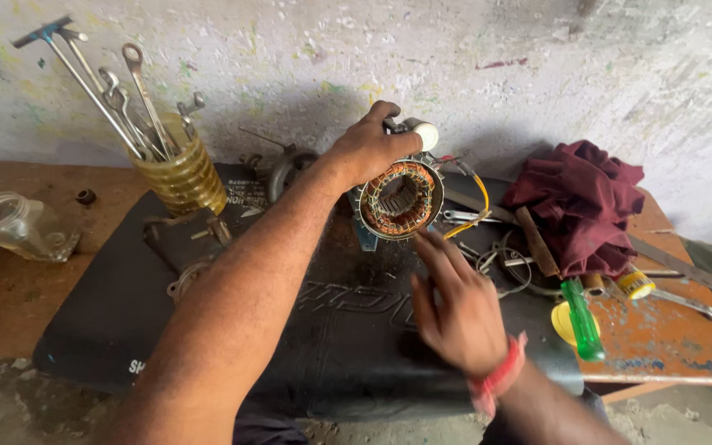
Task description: The person assembles a small engine block on a workbench, inserting a rotor assembly into the stator and using a hammer to tap it into place. They repeatedly remove and reinsert the rotor to check alignment and fit.
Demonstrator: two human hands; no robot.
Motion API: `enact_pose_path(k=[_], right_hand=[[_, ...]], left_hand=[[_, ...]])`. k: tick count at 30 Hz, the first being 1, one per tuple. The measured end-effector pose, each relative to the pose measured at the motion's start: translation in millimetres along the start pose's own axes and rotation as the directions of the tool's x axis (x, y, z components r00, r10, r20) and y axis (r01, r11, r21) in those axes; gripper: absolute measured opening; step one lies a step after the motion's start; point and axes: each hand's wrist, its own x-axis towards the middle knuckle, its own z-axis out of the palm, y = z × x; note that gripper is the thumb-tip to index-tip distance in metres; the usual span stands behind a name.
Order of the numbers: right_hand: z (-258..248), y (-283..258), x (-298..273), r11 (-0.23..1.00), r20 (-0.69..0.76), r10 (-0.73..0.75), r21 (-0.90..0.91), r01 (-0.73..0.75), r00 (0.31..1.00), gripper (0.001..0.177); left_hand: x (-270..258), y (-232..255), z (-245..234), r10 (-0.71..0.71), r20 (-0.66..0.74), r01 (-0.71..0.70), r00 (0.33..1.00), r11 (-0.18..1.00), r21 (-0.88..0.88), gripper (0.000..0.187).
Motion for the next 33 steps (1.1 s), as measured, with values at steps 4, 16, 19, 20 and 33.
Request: enact_pose_path(k=[4,16,19,20,33], right_hand=[[25,20,36,0.972,0.249,0.066,-0.235,-0.005,0.966,0.062],[34,46,-1,0.057,0.487,0.546,0.79,-0.611,0.681,0.041],[24,37,-45,0.241,0.295,0.666,0.784,-0.572,0.685,0.033],[22,35,-55,0.36,0.199,0.687,0.742,-0.566,0.698,0.031],[4,28,-71,0.988,-0.139,0.148,0.057,-0.142,0.979,0.016]], left_hand=[[-17,7,6,-0.022,0.029,0.02,0.999,0.996,0.09,0.098],[-68,2,30,0.18,0.024,-0.178,0.983,0.921,0.346,0.114],[-76,-1,24,0.23,0.086,-0.245,0.969,0.91,0.333,0.122],[-77,0,21,0.218,0.104,-0.24,0.97,0.925,0.295,0.122],[-86,-33,-17,0.29,-0.45,-0.273,0.845,0.956,0.105,0.032]])
